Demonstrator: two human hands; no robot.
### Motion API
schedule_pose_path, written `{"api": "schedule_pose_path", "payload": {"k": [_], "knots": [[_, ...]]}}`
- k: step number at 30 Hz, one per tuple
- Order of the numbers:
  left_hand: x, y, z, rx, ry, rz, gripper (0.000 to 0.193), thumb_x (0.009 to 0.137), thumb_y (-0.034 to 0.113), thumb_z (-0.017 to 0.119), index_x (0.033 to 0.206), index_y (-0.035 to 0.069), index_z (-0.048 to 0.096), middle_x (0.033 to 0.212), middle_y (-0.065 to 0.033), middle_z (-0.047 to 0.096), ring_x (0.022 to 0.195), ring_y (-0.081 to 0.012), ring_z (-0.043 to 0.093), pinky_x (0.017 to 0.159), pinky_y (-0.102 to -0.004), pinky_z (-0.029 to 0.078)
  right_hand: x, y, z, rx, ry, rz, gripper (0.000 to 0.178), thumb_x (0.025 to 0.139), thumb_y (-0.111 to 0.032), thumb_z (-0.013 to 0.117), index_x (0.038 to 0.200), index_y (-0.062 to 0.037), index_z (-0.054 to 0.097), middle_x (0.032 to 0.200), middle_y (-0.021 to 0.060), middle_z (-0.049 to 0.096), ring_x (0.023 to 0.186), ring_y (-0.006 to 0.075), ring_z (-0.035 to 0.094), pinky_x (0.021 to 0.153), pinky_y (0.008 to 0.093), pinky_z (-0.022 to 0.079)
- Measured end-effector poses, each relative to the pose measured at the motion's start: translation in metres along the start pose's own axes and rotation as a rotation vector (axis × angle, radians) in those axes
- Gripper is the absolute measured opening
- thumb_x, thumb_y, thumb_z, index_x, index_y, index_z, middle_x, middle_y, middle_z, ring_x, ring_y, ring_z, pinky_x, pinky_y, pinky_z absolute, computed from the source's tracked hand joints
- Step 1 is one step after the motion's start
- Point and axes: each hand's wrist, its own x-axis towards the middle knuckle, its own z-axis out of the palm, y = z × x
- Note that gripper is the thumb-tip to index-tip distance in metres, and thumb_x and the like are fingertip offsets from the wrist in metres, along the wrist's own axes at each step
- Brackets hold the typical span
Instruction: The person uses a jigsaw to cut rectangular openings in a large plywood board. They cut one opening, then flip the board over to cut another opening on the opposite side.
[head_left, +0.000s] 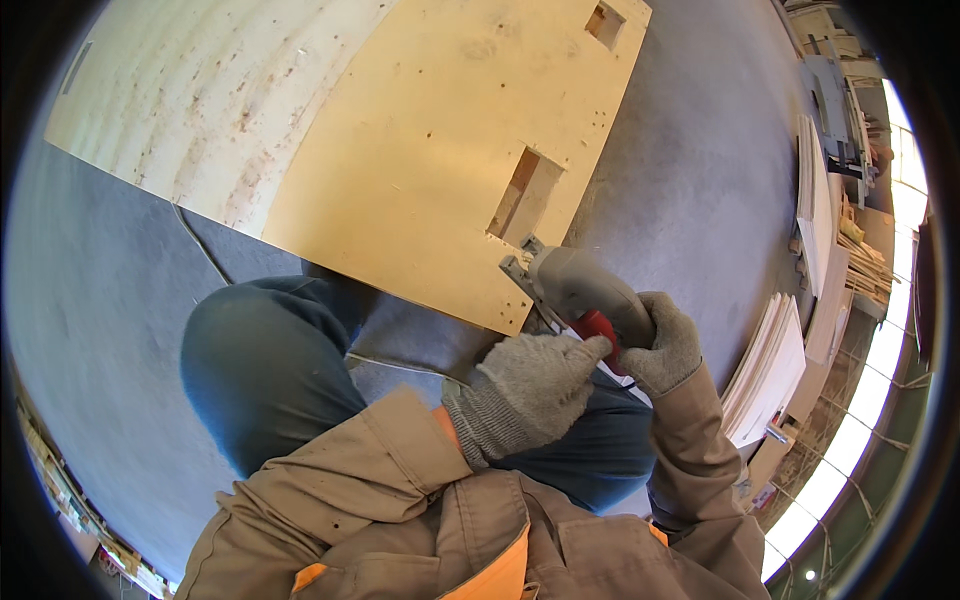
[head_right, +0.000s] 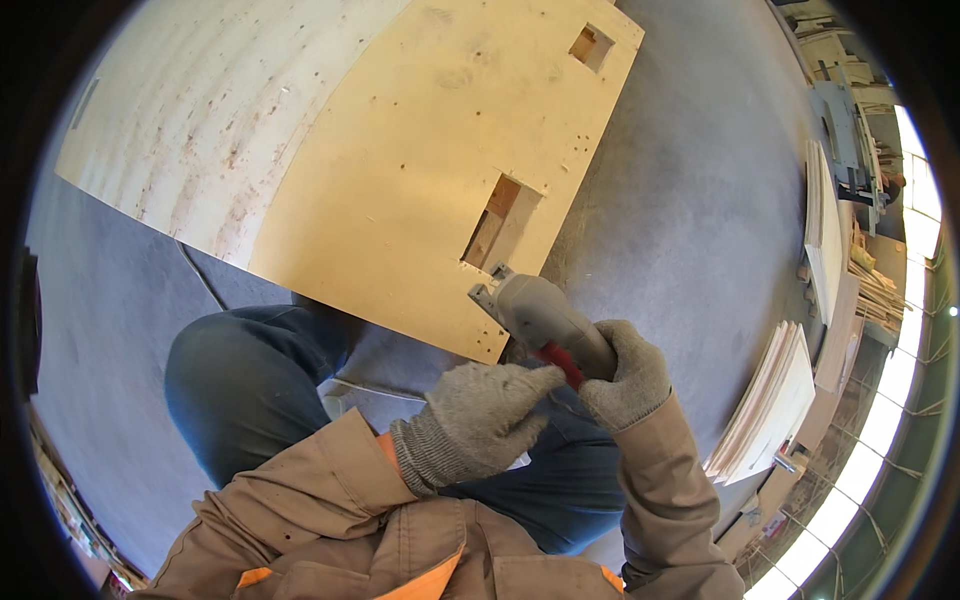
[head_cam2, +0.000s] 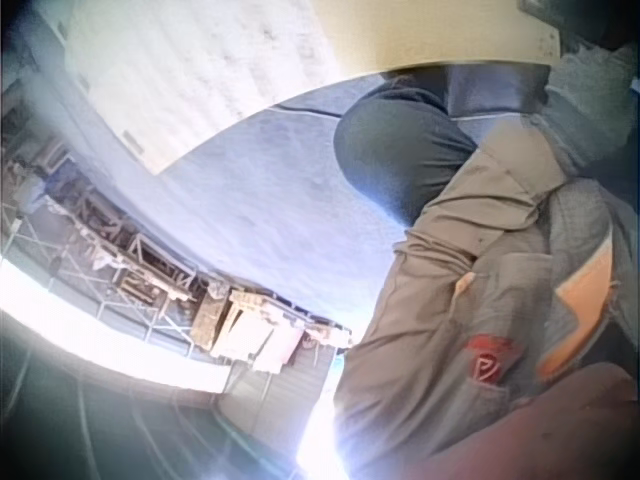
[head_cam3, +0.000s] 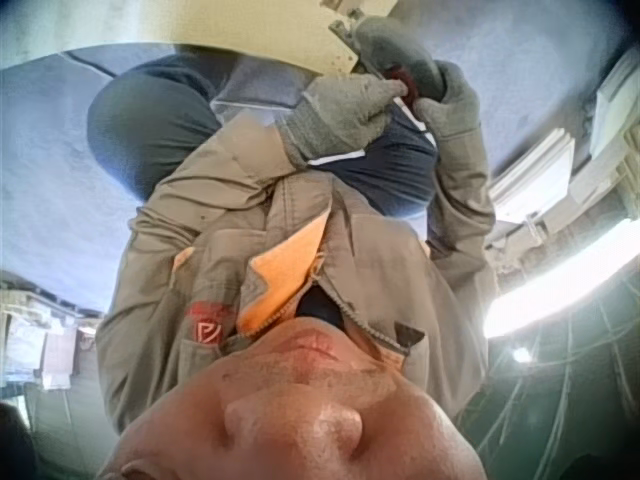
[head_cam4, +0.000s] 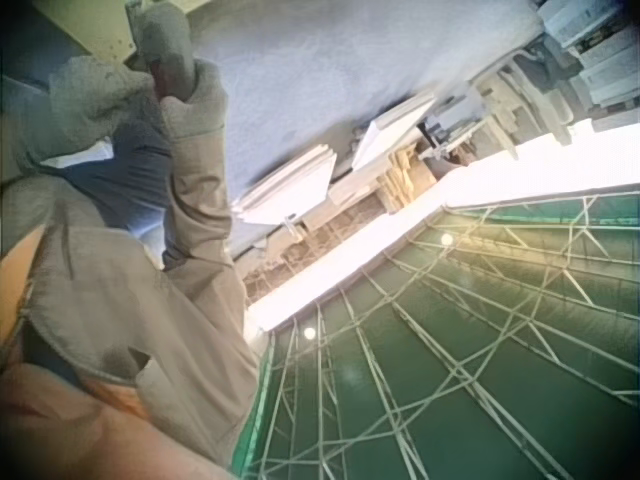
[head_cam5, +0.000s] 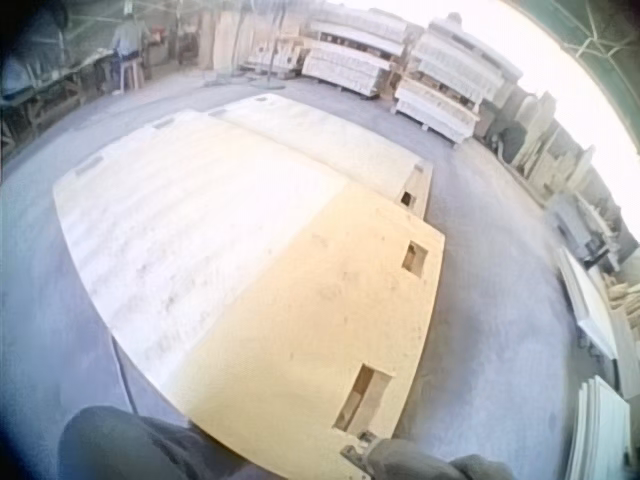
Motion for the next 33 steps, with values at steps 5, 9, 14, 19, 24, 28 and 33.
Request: {"api": "schedule_pose_path", "payload": {"k": [5,9,14,19,24,28,33], "knots": [[0.019,-0.020,0.018,0.144,0.340,0.259,0.047,0.077,0.010,0.070,0.123,0.006,0.060,0.104,-0.0130,0.064,0.092,-0.0324,0.065,0.080,-0.0445,0.054,0.011,0.020,0.009,-0.031,0.038,-0.111,0.043,0.069,0.002,0.067,0.111,0.0003,0.064,0.091,0.0198,0.072,0.082,0.0250,0.072,0.075,0.0333,0.056],[0.037,-0.031,0.017,0.144,0.403,0.246,0.049,0.075,0.007,0.069,0.123,0.007,0.061,0.106,-0.0117,0.062,0.096,-0.0311,0.061,0.086,-0.0461,0.051,0.025,0.018,0.010,-0.002,-0.009,-0.048,0.045,0.068,0.007,0.064,0.113,0.0008,0.063,0.090,0.0199,0.072,0.082,0.0242,0.072,0.075,0.0333,0.057],[0.045,-0.053,0.016,0.179,0.445,0.184,0.051,0.074,0.007,0.069,0.124,0.007,0.060,0.106,-0.0101,0.058,0.098,-0.0303,0.060,0.085,-0.0463,0.050,0.043,0.024,0.019,-0.033,-0.041,-0.014,0.046,0.068,0.008,0.062,0.114,0.0017,0.063,0.093,0.0206,0.071,0.086,0.0242,0.072,0.076,0.0330,0.057],[0.050,-0.072,0.017,0.179,0.435,0.131,0.052,0.073,0.008,0.070,0.125,0.008,0.060,0.105,-0.0099,0.057,0.098,-0.0304,0.059,0.084,-0.0462,0.049,0.053,0.038,0.020,0.021,-0.108,-0.003,0.050,0.065,0.006,0.064,0.114,0.0007,0.063,0.096,0.0214,0.070,0.088,0.0284,0.072,0.077,0.0353,0.057],[0.053,-0.077,0.016,0.192,0.397,0.140,0.052,0.073,0.010,0.071,0.124,0.009,0.061,0.115,-0.0111,0.058,0.105,-0.0317,0.060,0.090,-0.0472,0.049,0.055,0.045,0.018,-0.124,-0.133,-0.048,0.053,0.062,0.004,0.066,0.115,-0.0001,0.061,0.094,0.0205,0.067,0.087,0.0323,0.070,0.077,0.0382,0.056],[0.055,-0.076,0.014,0.204,0.336,0.078,0.050,0.075,0.013,0.071,0.124,0.009,0.062,0.126,-0.0116,0.059,0.117,-0.0337,0.058,0.098,-0.0470,0.048,0.058,0.048,0.015,-0.154,-0.191,-0.063,0.048,0.065,0.009,0.061,0.113,0.0018,0.061,0.093,0.0183,0.070,0.085,0.0248,0.070,0.075,0.0349,0.055],[0.061,-0.080,0.016,0.216,0.203,0.054,0.046,0.083,0.015,0.065,0.128,0.010,0.061,0.132,-0.0121,0.058,0.123,-0.0340,0.056,0.099,-0.0458,0.048,0.057,0.046,0.021,-0.200,-0.237,0.096,0.045,0.069,0.004,0.073,0.112,0.0009,0.059,0.092,0.0184,0.070,0.086,0.0276,0.070,0.077,0.0367,0.055]]}}
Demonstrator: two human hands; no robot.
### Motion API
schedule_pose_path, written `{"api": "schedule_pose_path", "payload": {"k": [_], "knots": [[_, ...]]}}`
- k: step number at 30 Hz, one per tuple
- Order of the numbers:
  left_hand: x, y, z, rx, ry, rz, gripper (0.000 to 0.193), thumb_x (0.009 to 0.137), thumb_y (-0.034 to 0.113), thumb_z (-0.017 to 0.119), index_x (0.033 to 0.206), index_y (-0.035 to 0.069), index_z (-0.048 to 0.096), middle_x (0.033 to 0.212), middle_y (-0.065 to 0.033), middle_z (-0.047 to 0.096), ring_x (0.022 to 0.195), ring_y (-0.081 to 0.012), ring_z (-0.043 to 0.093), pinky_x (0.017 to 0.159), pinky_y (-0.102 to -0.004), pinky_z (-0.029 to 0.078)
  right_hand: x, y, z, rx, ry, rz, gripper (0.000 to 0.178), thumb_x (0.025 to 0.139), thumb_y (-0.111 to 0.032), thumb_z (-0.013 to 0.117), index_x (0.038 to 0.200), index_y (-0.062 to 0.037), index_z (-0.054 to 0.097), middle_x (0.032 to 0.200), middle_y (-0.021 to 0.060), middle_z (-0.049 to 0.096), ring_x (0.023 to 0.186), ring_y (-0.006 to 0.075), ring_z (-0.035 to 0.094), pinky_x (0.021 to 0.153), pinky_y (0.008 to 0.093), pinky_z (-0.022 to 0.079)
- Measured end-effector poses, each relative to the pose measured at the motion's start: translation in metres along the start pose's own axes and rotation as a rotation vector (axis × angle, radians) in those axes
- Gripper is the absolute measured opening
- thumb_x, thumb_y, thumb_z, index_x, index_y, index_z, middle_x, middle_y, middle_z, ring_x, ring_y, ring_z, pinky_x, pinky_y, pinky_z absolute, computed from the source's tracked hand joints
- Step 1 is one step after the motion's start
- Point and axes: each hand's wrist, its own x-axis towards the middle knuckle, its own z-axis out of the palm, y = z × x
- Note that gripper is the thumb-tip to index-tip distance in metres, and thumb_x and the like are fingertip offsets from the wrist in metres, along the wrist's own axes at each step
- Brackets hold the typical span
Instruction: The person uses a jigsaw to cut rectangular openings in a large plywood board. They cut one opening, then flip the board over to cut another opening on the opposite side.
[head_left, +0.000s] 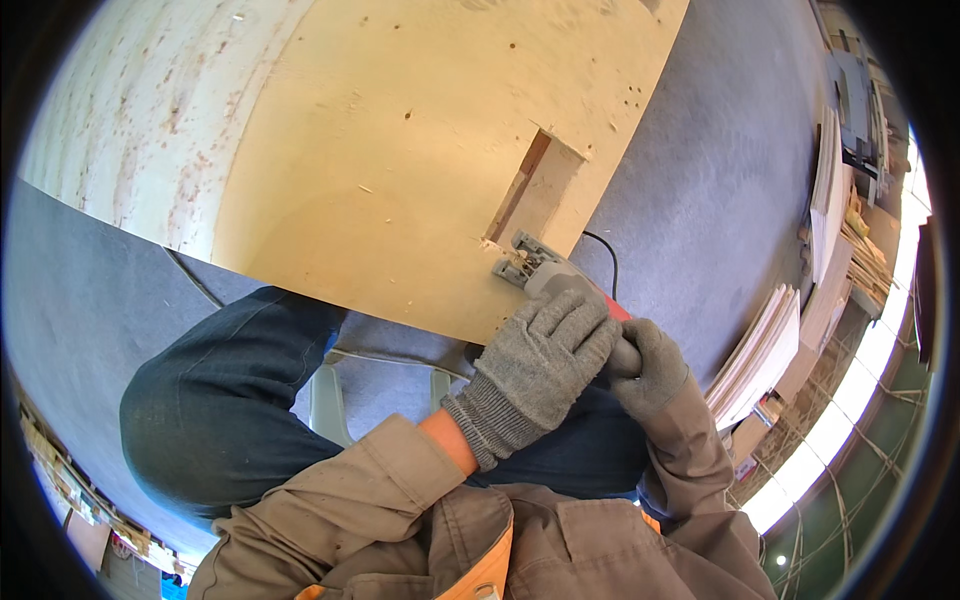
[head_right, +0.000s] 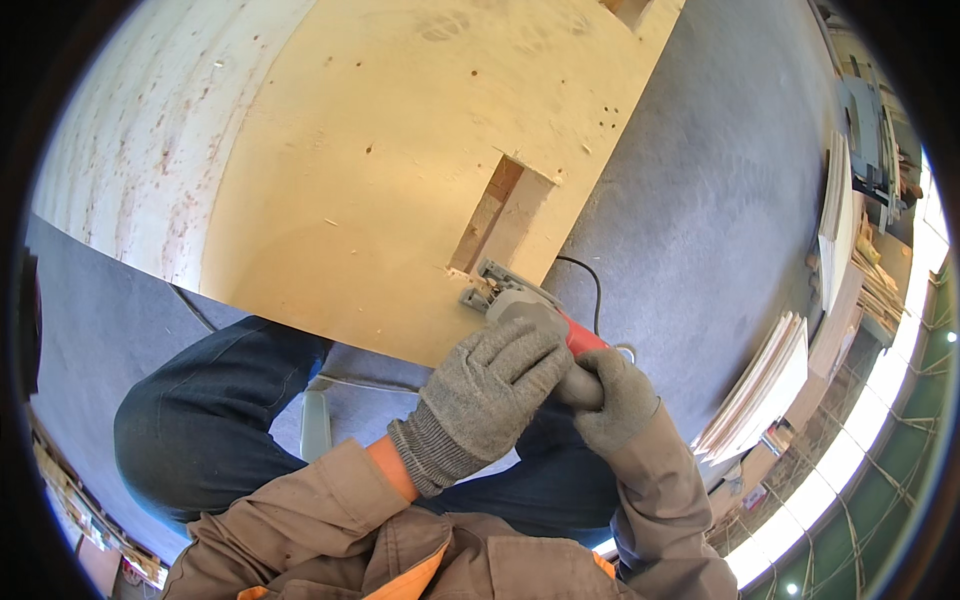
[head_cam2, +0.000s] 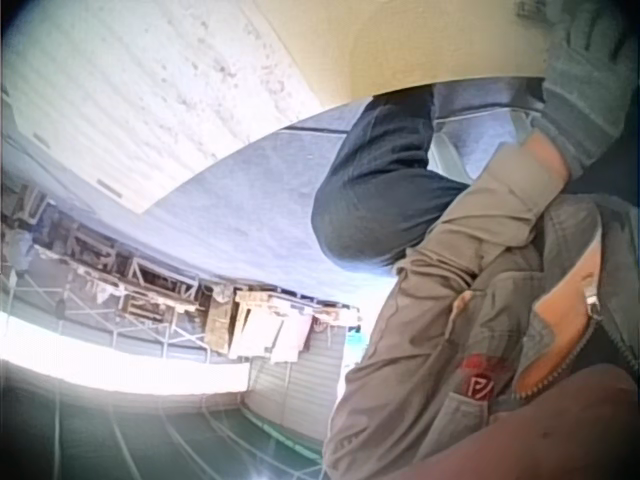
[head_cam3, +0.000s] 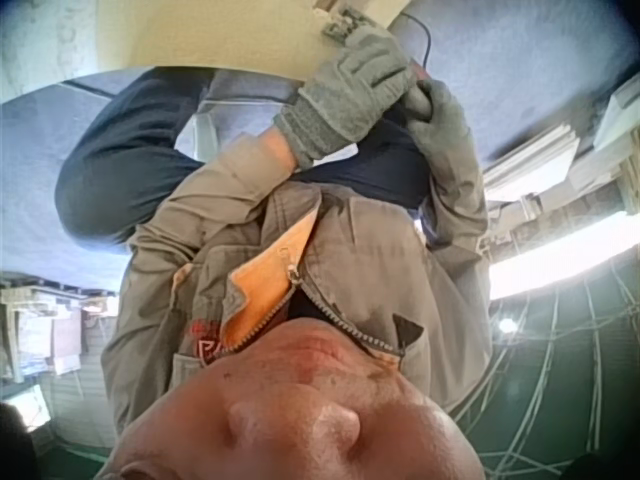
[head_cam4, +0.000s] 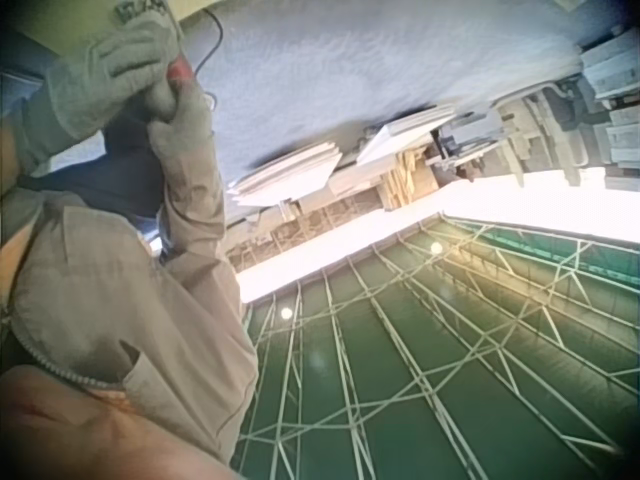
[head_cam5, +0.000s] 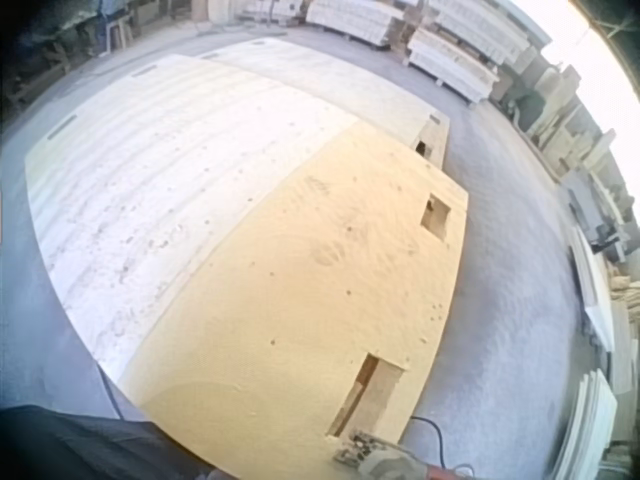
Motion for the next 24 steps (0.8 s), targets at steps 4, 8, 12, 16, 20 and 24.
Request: {"api": "schedule_pose_path", "payload": {"k": [4,8,12,16,20,24], "knots": [[0.006,-0.002,0.002,0.003,0.021,-0.014,0.045,0.085,0.015,0.063,0.129,0.010,0.061,0.130,-0.0106,0.059,0.123,-0.0334,0.056,0.099,-0.0454,0.048,0.011,-0.017,-0.003,-0.040,-0.022,-0.087,0.040,0.071,-0.001,0.072,0.110,-0.0036,0.064,0.097,0.0197,0.068,0.091,0.0389,0.068,0.080,0.0420,0.054],[0.006,-0.001,0.005,0.038,0.016,-0.007,0.044,0.084,0.015,0.063,0.128,0.010,0.062,0.130,-0.0099,0.060,0.124,-0.0324,0.055,0.098,-0.0452,0.049,0.013,-0.004,-0.004,-0.065,-0.053,-0.122,0.040,0.069,-0.010,0.080,0.106,-0.0027,0.063,0.094,0.0187,0.069,0.087,0.0372,0.068,0.078,0.0411,0.055],[0.008,-0.003,0.008,0.010,0.015,0.023,0.044,0.083,0.015,0.064,0.127,0.009,0.062,0.131,-0.0108,0.059,0.125,-0.0315,0.055,0.100,-0.0459,0.048,0.019,-0.007,-0.005,-0.013,-0.127,-0.087,0.041,0.069,-0.012,0.082,0.104,-0.0026,0.063,0.093,0.0182,0.069,0.087,0.0363,0.069,0.078,0.0403,0.055],[0.008,-0.007,0.013,-0.009,0.015,0.034,0.045,0.082,0.014,0.065,0.127,0.007,0.062,0.132,-0.0118,0.059,0.126,-0.0322,0.054,0.104,-0.0470,0.047,0.022,0.008,-0.008,-0.078,-0.170,-0.203,0.041,0.071,-0.011,0.079,0.108,-0.0034,0.062,0.097,0.0180,0.069,0.089,0.0355,0.069,0.080,0.0403,0.055],[0.009,-0.007,0.011,0.006,0.017,0.036,0.046,0.081,0.014,0.065,0.126,0.006,0.062,0.132,-0.0132,0.058,0.126,-0.0328,0.054,0.103,-0.0467,0.047,0.029,0.001,-0.015,-0.042,-0.229,-0.196,0.045,0.071,-0.010,0.078,0.113,-0.0040,0.061,0.101,0.0183,0.069,0.093,0.0350,0.069,0.082,0.0402,0.055],[0.010,-0.005,0.009,0.042,0.021,0.024,0.046,0.081,0.014,0.065,0.126,0.006,0.062,0.131,-0.0143,0.058,0.126,-0.0331,0.054,0.102,-0.0457,0.048,0.033,-0.001,-0.021,-0.060,-0.293,-0.173,0.046,0.071,-0.009,0.076,0.115,-0.0049,0.061,0.103,0.0180,0.069,0.096,0.0338,0.070,0.085,0.0394,0.055]]}}
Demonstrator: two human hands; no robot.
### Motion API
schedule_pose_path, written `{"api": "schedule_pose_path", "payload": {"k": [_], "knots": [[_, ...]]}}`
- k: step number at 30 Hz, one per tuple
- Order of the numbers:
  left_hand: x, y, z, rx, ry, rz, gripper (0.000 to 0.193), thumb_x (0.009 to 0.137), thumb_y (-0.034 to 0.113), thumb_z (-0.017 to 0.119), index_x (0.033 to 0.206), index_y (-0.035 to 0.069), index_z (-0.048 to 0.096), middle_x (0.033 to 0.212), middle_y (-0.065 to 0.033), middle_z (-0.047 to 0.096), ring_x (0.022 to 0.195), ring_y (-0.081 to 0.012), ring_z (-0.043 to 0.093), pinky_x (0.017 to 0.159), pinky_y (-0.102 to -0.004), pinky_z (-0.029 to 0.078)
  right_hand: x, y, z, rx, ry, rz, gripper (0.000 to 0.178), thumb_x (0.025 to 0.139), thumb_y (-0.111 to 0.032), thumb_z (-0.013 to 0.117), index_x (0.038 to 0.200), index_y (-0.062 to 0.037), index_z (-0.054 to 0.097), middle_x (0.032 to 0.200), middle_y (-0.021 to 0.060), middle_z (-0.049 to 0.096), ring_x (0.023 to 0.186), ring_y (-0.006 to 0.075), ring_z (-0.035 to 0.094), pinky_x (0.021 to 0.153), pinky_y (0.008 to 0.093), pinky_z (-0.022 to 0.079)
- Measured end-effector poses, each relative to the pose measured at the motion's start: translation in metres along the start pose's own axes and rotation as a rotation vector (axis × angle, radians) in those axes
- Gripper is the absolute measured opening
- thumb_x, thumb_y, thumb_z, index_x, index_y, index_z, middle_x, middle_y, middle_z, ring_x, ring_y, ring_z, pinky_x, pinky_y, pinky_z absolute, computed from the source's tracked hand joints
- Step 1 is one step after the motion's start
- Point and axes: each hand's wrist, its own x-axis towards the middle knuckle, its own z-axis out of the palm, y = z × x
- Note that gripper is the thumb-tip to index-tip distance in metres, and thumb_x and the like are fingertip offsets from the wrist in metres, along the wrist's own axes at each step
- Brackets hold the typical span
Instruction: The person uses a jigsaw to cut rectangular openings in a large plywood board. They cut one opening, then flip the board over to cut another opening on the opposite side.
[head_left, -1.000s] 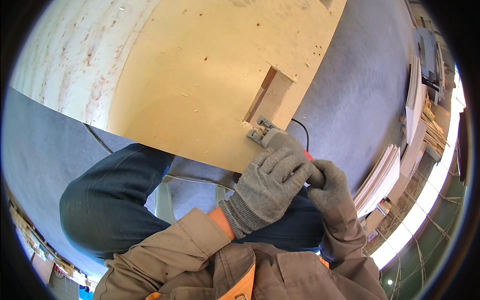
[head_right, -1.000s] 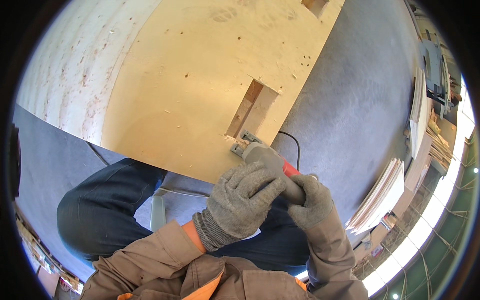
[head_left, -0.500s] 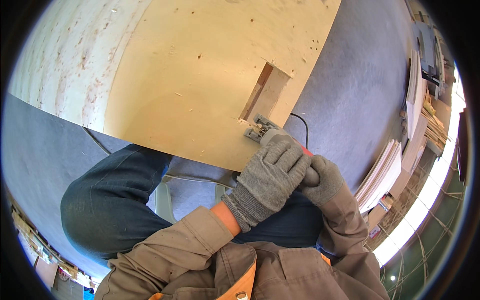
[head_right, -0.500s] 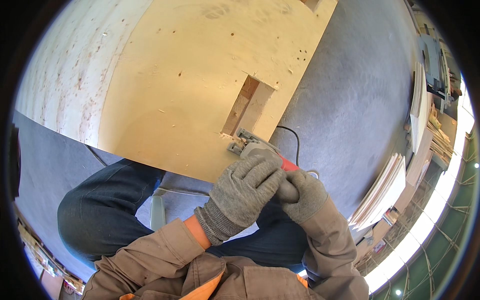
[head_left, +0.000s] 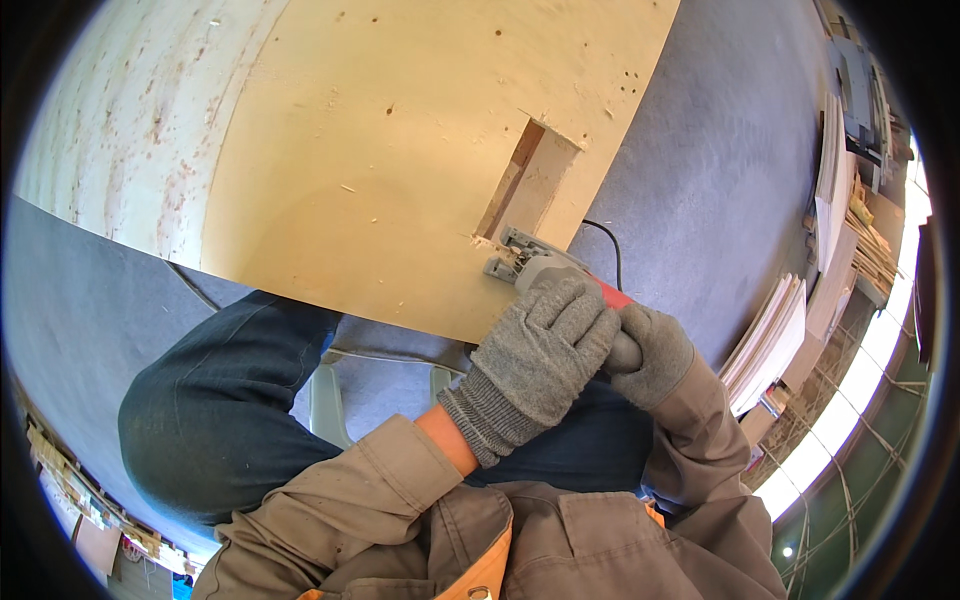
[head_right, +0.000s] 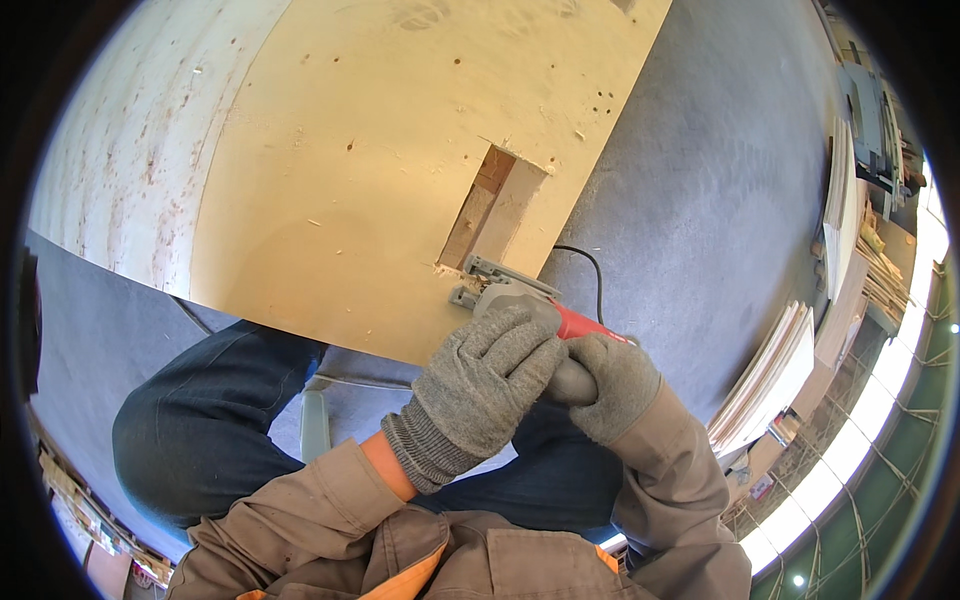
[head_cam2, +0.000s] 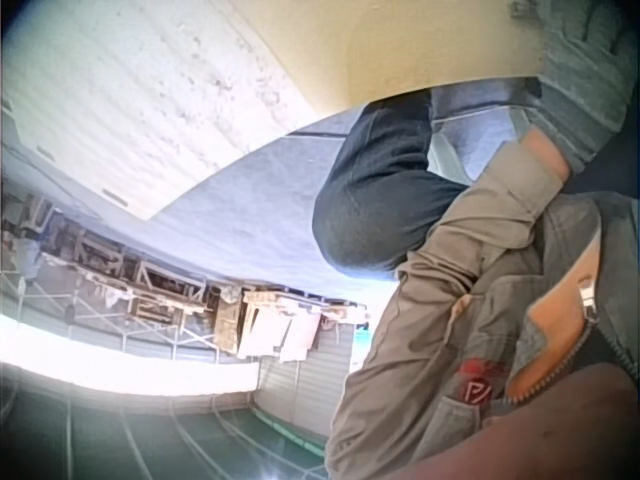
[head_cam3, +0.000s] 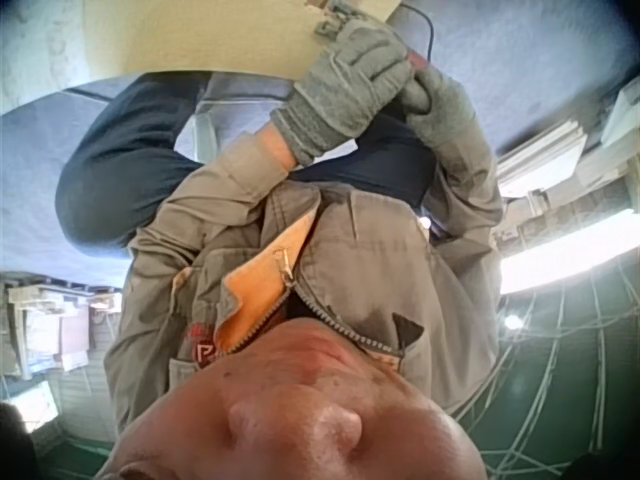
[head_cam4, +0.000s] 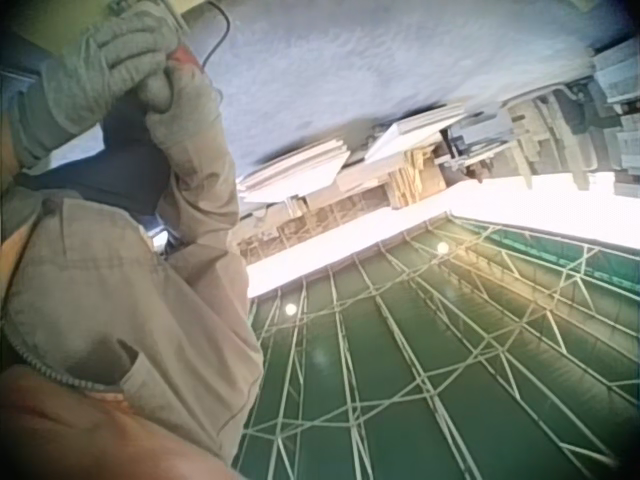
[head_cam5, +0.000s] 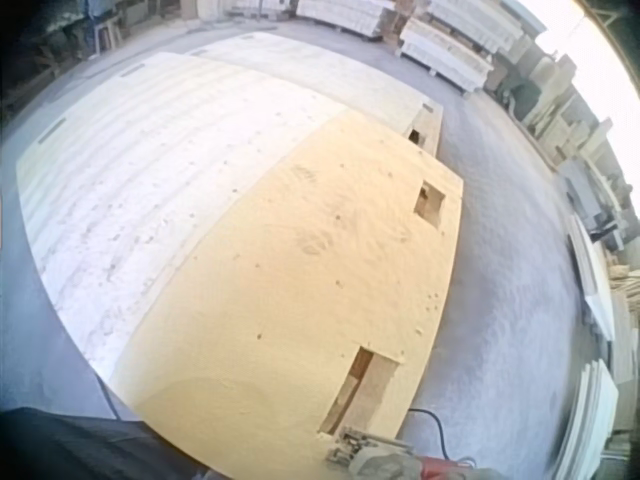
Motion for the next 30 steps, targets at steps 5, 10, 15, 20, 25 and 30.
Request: {"api": "schedule_pose_path", "payload": {"k": [5,10,15,20,25,30], "knots": [[0.004,-0.001,-0.004,-0.005,-0.011,-0.003,0.045,0.083,0.014,0.063,0.127,0.006,0.061,0.132,-0.0139,0.058,0.126,-0.0331,0.054,0.100,-0.0449,0.049,0.002,-0.004,0.000,0.075,0.072,0.024,0.035,0.069,-0.005,0.074,0.104,-0.0065,0.067,0.094,0.0156,0.071,0.090,0.0341,0.069,0.081,0.0399,0.056],[0.004,-0.001,-0.006,-0.017,-0.003,-0.024,0.045,0.083,0.014,0.063,0.127,0.005,0.061,0.132,-0.0137,0.058,0.126,-0.0334,0.054,0.100,-0.0445,0.050,0.006,-0.001,-0.004,0.024,-0.003,0.016,0.042,0.073,-0.007,0.074,0.112,-0.0027,0.061,0.099,0.0176,0.070,0.091,0.0341,0.071,0.082,0.0392,0.057],[0.005,-0.003,-0.007,-0.022,0.029,-0.021,0.046,0.084,0.014,0.063,0.128,0.005,0.061,0.133,-0.0136,0.058,0.125,-0.0335,0.055,0.100,-0.0446,0.049,0.009,-0.003,-0.006,0.020,0.022,0.034,0.036,0.069,-0.008,0.076,0.104,-0.0068,0.067,0.094,0.0140,0.071,0.091,0.0314,0.070,0.082,0.0382,0.056],[0.006,-0.003,-0.011,-0.005,0.010,-0.037,0.045,0.085,0.015,0.062,0.129,0.005,0.060,0.132,-0.0145,0.058,0.125,-0.0344,0.055,0.101,-0.0452,0.048,0.012,0.008,-0.003,0.029,0.046,-0.032,0.037,0.069,-0.009,0.077,0.105,-0.0073,0.068,0.094,0.0128,0.072,0.090,0.0312,0.070,0.082,0.0380,0.056],[0.006,-0.004,-0.014,-0.014,0.004,-0.044,0.045,0.085,0.015,0.062,0.129,0.005,0.060,0.132,-0.0148,0.058,0.125,-0.0347,0.054,0.102,-0.0455,0.048,0.016,-0.006,-0.012,0.018,0.003,-0.038,0.035,0.071,-0.010,0.078,0.105,-0.0079,0.068,0.095,0.0120,0.072,0.090,0.0298,0.070,0.082,0.0372,0.056],[0.006,-0.004,-0.018,0.001,-0.001,-0.045,0.045,0.085,0.015,0.061,0.129,0.005,0.060,0.131,-0.0151,0.058,0.125,-0.0349,0.054,0.101,-0.0455,0.048,0.017,-0.008,-0.014,-0.001,0.005,-0.042,0.036,0.071,-0.011,0.078,0.105,-0.0084,0.069,0.096,0.0114,0.072,0.090,0.0296,0.070,0.082,0.0371,0.056]]}}
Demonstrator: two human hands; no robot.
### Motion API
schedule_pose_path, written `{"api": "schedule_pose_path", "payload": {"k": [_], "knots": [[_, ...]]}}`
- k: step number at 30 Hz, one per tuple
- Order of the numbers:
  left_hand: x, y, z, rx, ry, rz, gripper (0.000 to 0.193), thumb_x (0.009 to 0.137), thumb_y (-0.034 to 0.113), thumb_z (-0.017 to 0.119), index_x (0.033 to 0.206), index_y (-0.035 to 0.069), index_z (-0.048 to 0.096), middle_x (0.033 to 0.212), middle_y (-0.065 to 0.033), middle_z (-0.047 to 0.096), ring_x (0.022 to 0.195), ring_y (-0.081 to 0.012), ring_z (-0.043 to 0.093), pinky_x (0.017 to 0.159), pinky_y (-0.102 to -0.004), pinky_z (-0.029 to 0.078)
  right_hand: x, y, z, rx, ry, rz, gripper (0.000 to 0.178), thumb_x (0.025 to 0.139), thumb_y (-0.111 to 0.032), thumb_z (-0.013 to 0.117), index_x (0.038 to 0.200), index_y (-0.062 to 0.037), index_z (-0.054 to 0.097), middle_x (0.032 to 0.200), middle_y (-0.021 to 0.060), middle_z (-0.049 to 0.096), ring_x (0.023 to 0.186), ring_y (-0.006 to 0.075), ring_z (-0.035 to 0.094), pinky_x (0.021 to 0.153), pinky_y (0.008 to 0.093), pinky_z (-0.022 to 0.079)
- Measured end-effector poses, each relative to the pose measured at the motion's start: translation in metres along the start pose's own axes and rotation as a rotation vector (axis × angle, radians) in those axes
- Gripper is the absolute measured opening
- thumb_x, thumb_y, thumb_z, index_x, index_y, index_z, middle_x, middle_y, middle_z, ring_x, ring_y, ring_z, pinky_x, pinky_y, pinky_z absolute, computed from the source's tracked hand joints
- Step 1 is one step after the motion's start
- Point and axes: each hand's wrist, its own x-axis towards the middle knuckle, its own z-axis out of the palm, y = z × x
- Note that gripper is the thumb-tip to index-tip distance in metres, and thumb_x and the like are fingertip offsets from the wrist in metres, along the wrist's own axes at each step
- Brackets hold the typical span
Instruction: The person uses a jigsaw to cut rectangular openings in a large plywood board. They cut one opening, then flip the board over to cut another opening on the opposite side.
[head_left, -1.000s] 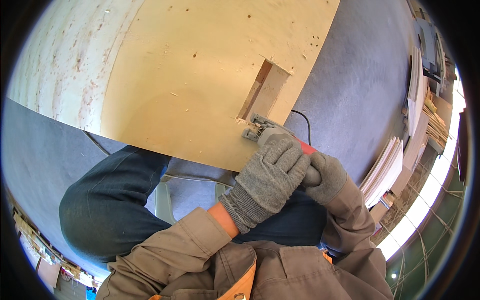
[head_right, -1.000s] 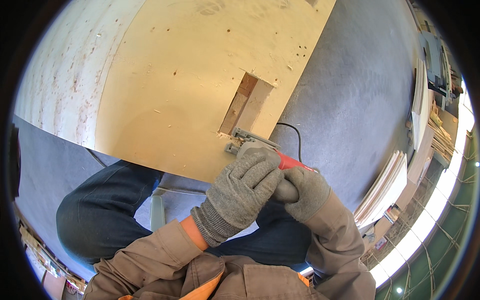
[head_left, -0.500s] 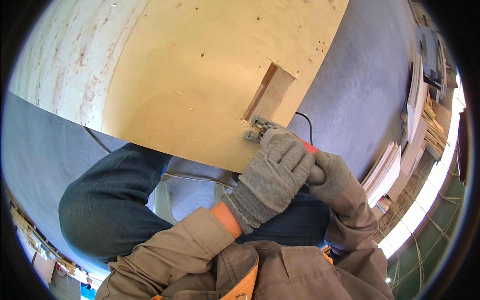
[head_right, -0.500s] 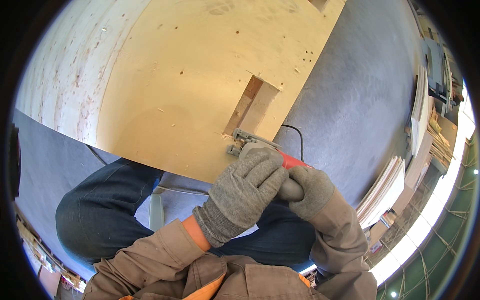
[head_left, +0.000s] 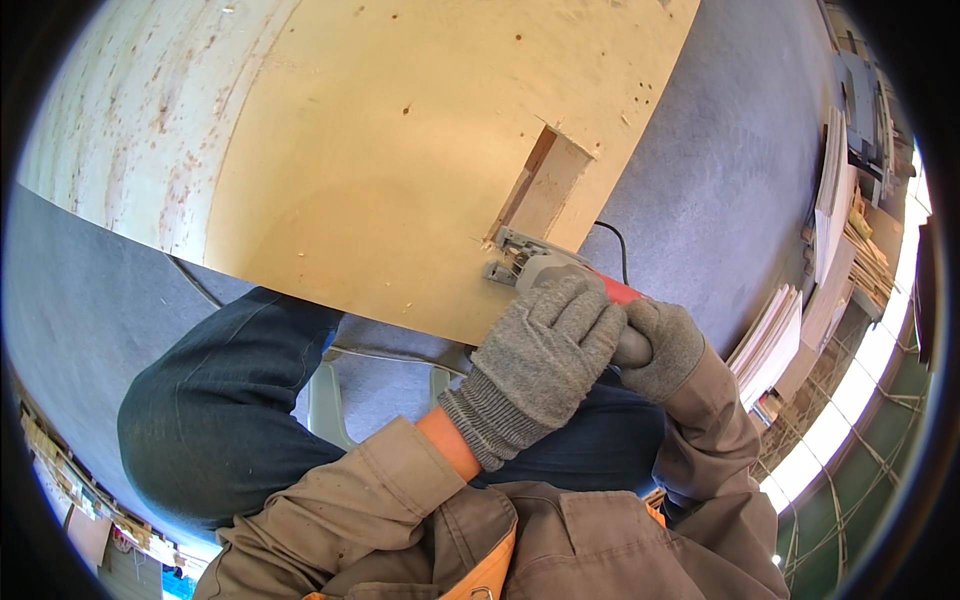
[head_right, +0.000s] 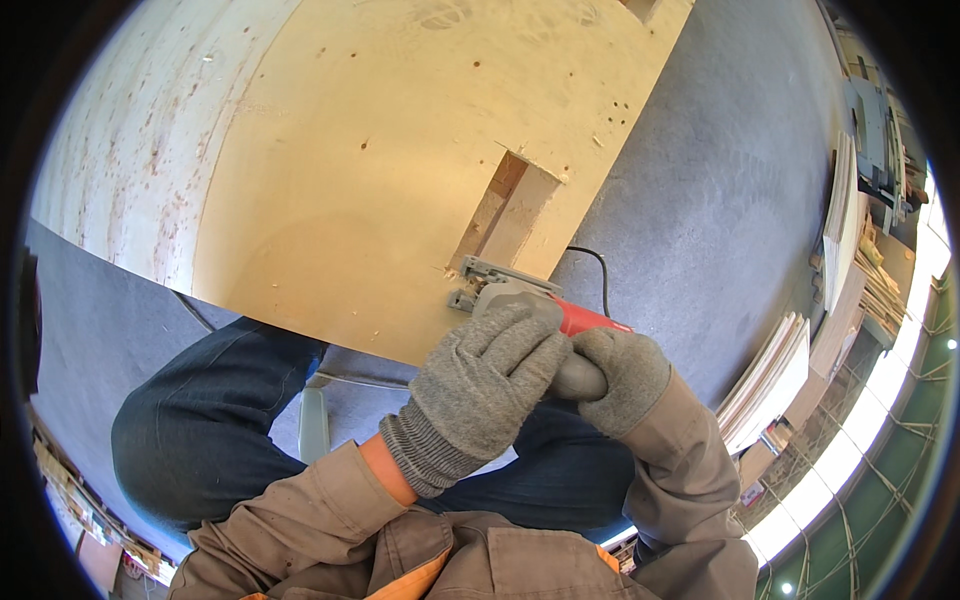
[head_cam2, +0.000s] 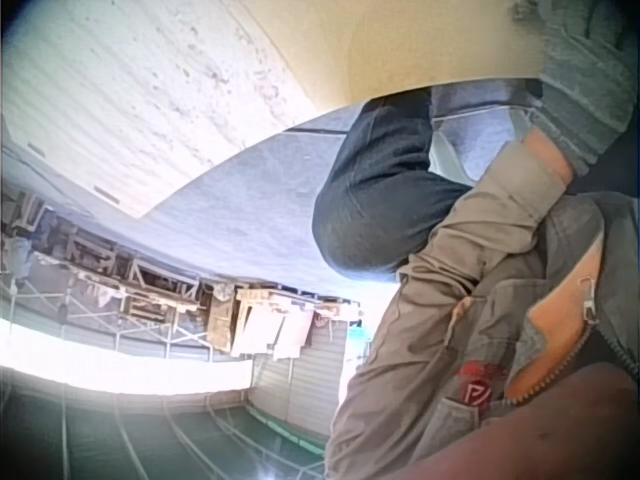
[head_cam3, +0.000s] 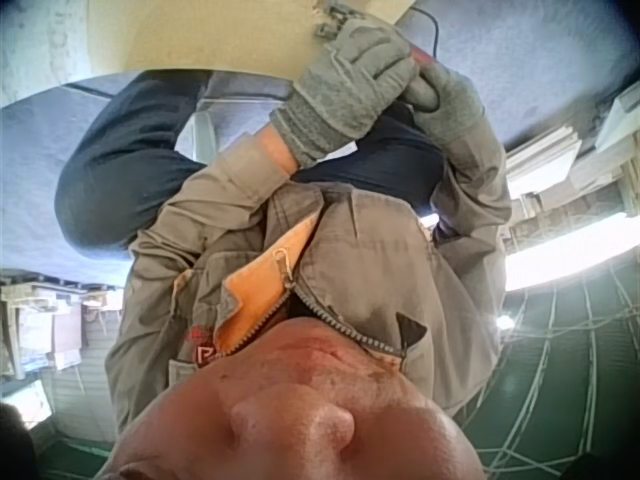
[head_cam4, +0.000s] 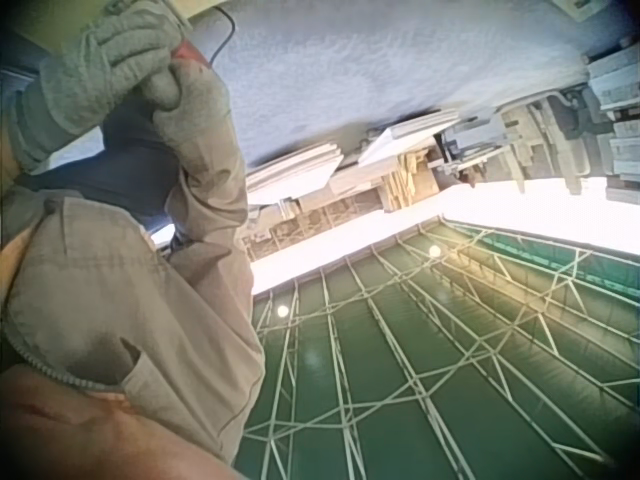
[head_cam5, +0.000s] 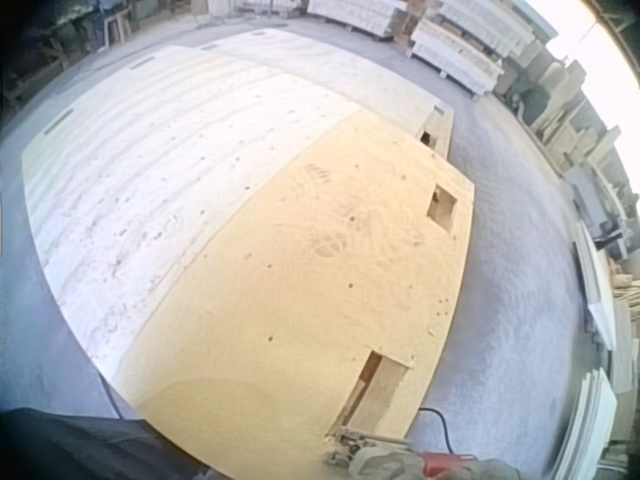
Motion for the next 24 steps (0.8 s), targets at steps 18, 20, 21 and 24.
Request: {"api": "schedule_pose_path", "payload": {"k": [18,20,21,24], "knots": [[-0.0057,-0.0017,-0.0004,0.030,0.022,-0.009,0.047,0.082,0.015,0.064,0.128,0.006,0.061,0.130,-0.0154,0.059,0.125,-0.0351,0.055,0.100,-0.0461,0.048,0.0027,0.0058,0.0037,-0.020,-0.017,-0.072,0.044,0.067,-0.005,0.073,0.110,-0.0048,0.063,0.099,0.0150,0.070,0.088,0.0342,0.071,0.080,0.0393,0.057],[-0.0054,-0.0018,-0.0003,0.032,0.030,-0.009,0.047,0.082,0.015,0.065,0.128,0.006,0.061,0.130,-0.0153,0.059,0.125,-0.0349,0.055,0.100,-0.0461,0.048,0.0031,0.0020,0.0043,0.014,0.016,-0.062,0.039,0.069,-0.009,0.076,0.107,-0.0072,0.066,0.096,0.0128,0.071,0.088,0.0317,0.070,0.080,0.0389,0.057],[-0.0052,-0.0019,-0.0006,0.032,0.034,-0.008,0.047,0.082,0.015,0.065,0.128,0.006,0.061,0.130,-0.0153,0.059,0.125,-0.0348,0.055,0.101,-0.0461,0.048,0.0032,0.0003,0.0047,0.031,0.034,-0.056,0.036,0.070,-0.011,0.077,0.105,-0.0084,0.068,0.094,0.0117,0.072,0.088,0.0304,0.070,0.080,0.0388,0.056],[-0.0046,-0.0025,-0.0024,0.028,0.031,0.002,0.047,0.083,0.015,0.065,0.128,0.006,0.061,0.130,-0.0152,0.059,0.125,-0.0348,0.055,0.101,-0.0463,0.048,0.0029,0.0004,0.0064,-0.016,0.041,-0.057,0.036,0.070,-0.010,0.077,0.105,-0.0085,0.068,0.095,0.0117,0.072,0.089,0.0304,0.070,0.081,0.0387,0.056]]}}
